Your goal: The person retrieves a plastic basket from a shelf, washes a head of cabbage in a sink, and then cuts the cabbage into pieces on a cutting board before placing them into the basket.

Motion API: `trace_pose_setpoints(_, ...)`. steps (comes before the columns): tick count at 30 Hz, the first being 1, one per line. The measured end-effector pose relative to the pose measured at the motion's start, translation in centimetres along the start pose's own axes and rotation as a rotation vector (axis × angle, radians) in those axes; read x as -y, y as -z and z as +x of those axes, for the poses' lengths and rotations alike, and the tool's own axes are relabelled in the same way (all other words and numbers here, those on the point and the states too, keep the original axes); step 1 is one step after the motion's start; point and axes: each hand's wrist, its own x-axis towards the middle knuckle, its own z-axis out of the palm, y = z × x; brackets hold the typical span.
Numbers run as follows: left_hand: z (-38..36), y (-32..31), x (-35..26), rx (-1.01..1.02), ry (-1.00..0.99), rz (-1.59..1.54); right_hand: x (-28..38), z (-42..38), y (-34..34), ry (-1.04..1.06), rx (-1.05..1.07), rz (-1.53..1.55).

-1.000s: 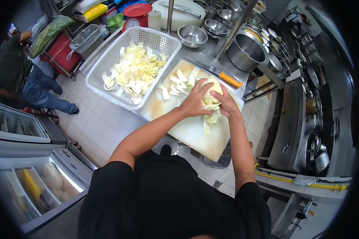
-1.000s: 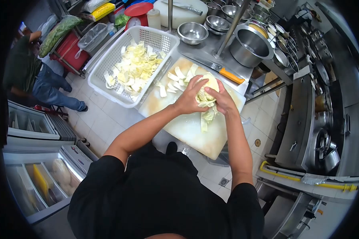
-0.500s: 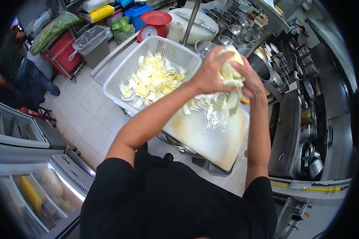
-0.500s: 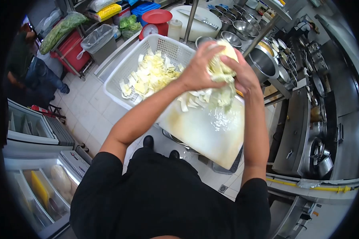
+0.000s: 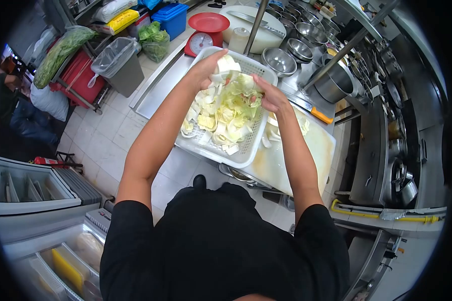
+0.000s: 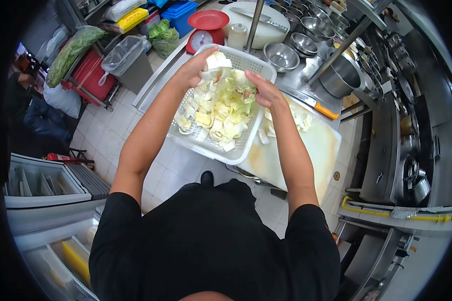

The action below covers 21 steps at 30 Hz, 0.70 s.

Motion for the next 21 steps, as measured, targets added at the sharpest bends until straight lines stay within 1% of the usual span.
trace_pose_setpoints(1,0.1,-0.3,-0.6,-0.004,0.027,-0.010,-0.2,-0.7,-0.1,0.024,0.041,0.014)
trace_pose_setpoints(2,0.7,0.1,-0.5,0.009,0.029,0.057,-0.3,-1.3,-0.2,0.026,0.089,0.010)
trace_pose_setpoints(3,0.9,0.1,-0.5,0.012,0.022,0.054,-0.3,-1.6,-0.3,0.028,0.090,0.003)
trace_pose_setpoints(5,0.9,0.3,-0.5,-0.058,0.017,0.368,-0.5,-1.8,-0.7,0.002,0.060,-0.083)
trace_pose_setpoints(6,0.6,0.8,-0.7,-0.042,-0.013,0.617,-0.8,-1.3,-0.1,-0.004,0.018,-0.192)
trace_pose_setpoints(7,0.4,1.2,-0.4,-0.038,-0.014,0.625,-0.6,-1.1,0.2,0.003,0.016,-0.188)
trace_pose_setpoints(9,0.6,2.6,0.8,0.122,-0.026,0.600,0.3,-0.3,0.3,-0.147,0.059,-0.315)
trace_pose_setpoints(10,1.0,3.6,2.3,0.074,-0.151,0.688,0.0,-0.3,-0.3,-0.128,0.097,-0.222)
trace_pose_setpoints(11,0.5,3.6,2.4,0.071,-0.152,0.696,-0.2,0.0,-0.6,-0.121,0.102,-0.218)
trace_pose_setpoints(13,-0.7,3.6,2.7,0.077,0.111,0.696,-1.0,1.2,-0.6,-0.149,0.149,-0.100)
trace_pose_setpoints(14,-0.6,4.0,3.9,0.061,0.098,0.693,-1.6,2.1,-0.3,-0.162,0.177,-0.123)
trace_pose_setpoints(15,0.0,4.3,5.8,0.041,-0.020,0.554,-2.0,2.9,0.1,-0.163,0.198,-0.140)
trace_pose_setpoints(16,0.2,4.3,6.8,0.021,-0.145,0.416,-2.3,3.2,-0.4,-0.096,0.082,-0.248)
trace_pose_setpoints(17,-0.9,3.1,6.4,-0.031,-0.201,0.495,-2.7,3.2,-1.0,-0.028,-0.032,-0.353)
trace_pose_setpoints(18,-1.9,2.1,6.3,-0.083,-0.259,0.548,-2.2,2.8,-1.6,-0.003,-0.141,-0.582)
trace_pose_setpoints(19,-1.5,2.2,7.6,-0.146,-0.500,0.667,-2.4,2.9,-1.6,-0.005,-0.108,-0.599)
trace_pose_setpoints(20,-0.8,2.5,8.9,-0.215,-0.737,0.786,-2.6,3.1,-1.5,0.154,-0.204,-0.851)
trace_pose_setpoints(21,-0.6,2.4,9.5,-0.255,-0.745,0.776,-3.0,3.1,-1.6,0.325,-0.296,-1.096)
